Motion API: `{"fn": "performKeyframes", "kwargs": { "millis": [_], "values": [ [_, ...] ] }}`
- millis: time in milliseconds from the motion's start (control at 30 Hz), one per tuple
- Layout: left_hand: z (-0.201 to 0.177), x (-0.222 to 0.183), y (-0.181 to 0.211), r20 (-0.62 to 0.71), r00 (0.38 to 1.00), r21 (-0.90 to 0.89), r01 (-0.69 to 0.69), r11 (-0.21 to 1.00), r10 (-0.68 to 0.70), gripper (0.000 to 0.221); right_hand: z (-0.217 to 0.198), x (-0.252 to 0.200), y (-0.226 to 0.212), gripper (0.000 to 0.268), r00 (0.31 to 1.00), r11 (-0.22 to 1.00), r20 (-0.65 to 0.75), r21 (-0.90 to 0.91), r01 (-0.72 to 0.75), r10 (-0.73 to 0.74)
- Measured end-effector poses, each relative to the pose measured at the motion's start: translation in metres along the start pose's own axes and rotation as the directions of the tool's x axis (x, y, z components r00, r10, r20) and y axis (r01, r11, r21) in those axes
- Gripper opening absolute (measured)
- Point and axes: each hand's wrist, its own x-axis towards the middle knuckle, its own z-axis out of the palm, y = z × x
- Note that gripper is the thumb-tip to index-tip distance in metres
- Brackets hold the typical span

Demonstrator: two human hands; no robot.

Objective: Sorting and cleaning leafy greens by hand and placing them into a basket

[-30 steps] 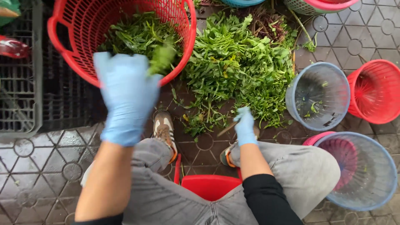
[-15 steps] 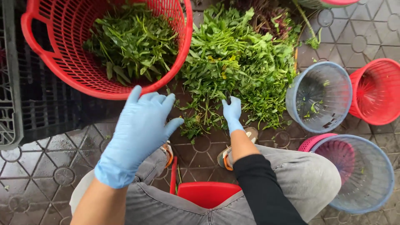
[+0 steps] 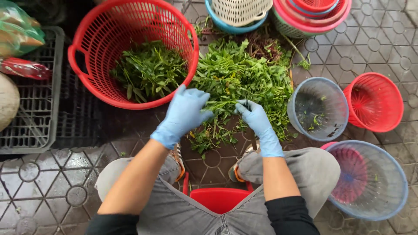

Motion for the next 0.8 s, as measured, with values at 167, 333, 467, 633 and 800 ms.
{"fn": "performKeyframes", "kwargs": {
  "millis": [167,333,467,633,800],
  "values": [
    [0.043,-0.003,0.021,0.33,0.933,-0.314,0.249,0.916,-0.141,0.043,0.002,-0.029,-0.036,0.023,0.999,0.965,0.026,0.261,-0.036,0.03],
    [0.053,0.002,0.028,0.531,0.805,-0.518,0.556,0.65,-0.265,0.025,0.016,-0.036,-0.009,0.038,0.989,0.859,-0.095,0.511,-0.045,0.109],
    [0.098,0.002,0.007,0.557,0.715,-0.545,0.699,0.464,-0.423,0.025,0.025,-0.045,-0.022,0.071,0.988,0.825,-0.076,0.561,-0.072,0.138],
    [0.098,0.0,0.015,0.613,0.661,-0.559,0.75,0.354,-0.432,0.026,0.038,-0.034,0.008,0.072,0.997,0.852,-0.073,0.521,0.051,-0.014],
    [0.051,-0.002,0.045,0.648,0.688,-0.589,0.724,0.359,-0.326,0.026,0.042,-0.017,0.036,0.04,0.955,0.822,-0.295,0.554,0.135,0.042]
  ]
}}
